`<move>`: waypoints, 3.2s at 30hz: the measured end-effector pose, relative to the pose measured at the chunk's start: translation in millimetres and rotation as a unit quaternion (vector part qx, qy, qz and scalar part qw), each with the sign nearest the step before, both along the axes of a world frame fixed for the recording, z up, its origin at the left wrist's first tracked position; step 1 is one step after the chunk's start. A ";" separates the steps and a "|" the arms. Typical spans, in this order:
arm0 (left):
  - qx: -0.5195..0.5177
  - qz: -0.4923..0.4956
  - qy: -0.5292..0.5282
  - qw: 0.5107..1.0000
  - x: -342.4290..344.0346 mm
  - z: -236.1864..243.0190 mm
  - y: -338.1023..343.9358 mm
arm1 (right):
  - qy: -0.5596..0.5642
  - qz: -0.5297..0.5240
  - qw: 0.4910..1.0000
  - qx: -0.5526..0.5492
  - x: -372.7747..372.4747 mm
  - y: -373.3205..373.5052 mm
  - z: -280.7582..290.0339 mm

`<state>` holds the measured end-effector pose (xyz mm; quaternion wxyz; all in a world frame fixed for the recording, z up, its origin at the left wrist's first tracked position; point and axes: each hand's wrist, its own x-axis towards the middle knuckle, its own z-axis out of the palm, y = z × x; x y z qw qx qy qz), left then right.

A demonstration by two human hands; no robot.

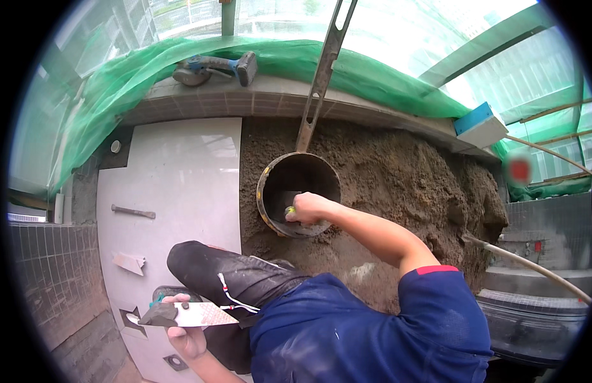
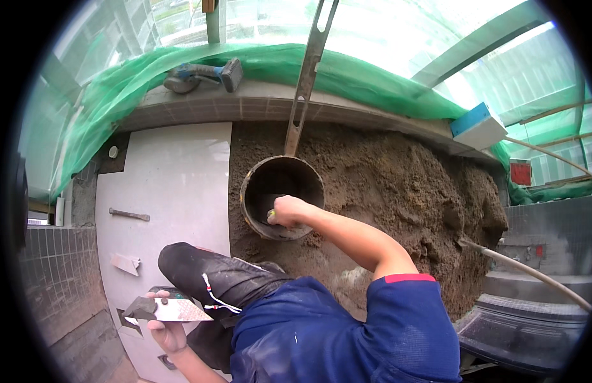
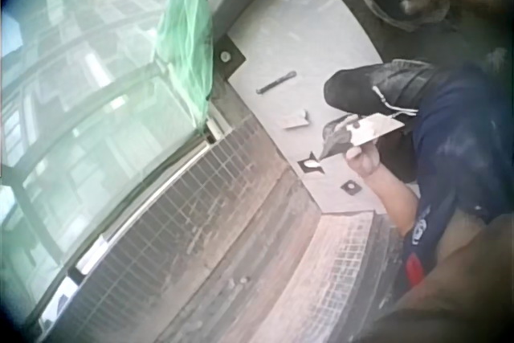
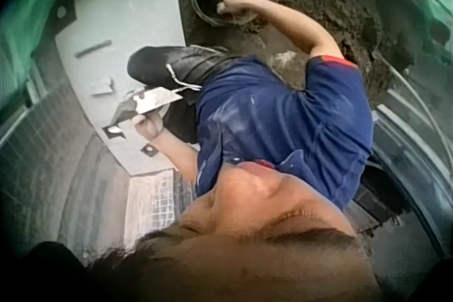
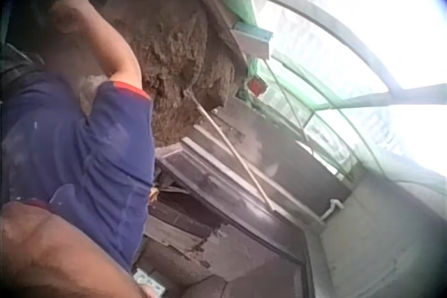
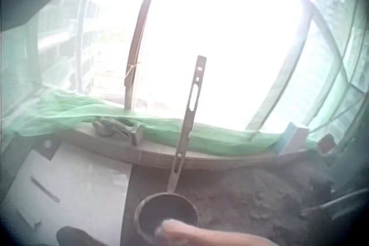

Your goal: The person installs tile pieces around a floor drain by placing them into mortar, tapping them with a hammer, and applying mortar from a bucket onto the back of tiles with a trowel.

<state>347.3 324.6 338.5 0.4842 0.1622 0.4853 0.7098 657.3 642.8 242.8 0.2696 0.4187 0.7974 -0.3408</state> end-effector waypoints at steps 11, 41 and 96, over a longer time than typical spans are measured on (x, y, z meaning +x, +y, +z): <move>0.058 -0.010 -0.090 0.994 -16.9 -3.7 28.7 | 0.165 -0.283 0.935 -0.137 108.1 -13.7 156.6; 0.232 0.043 -0.284 0.929 -23.6 6.1 5.4 | 0.487 0.279 0.796 0.228 -37.7 -81.7 116.6; 0.094 0.369 0.323 0.866 -47.5 48.9 -14.5 | 0.329 -0.138 0.843 -0.402 -51.4 -82.8 187.8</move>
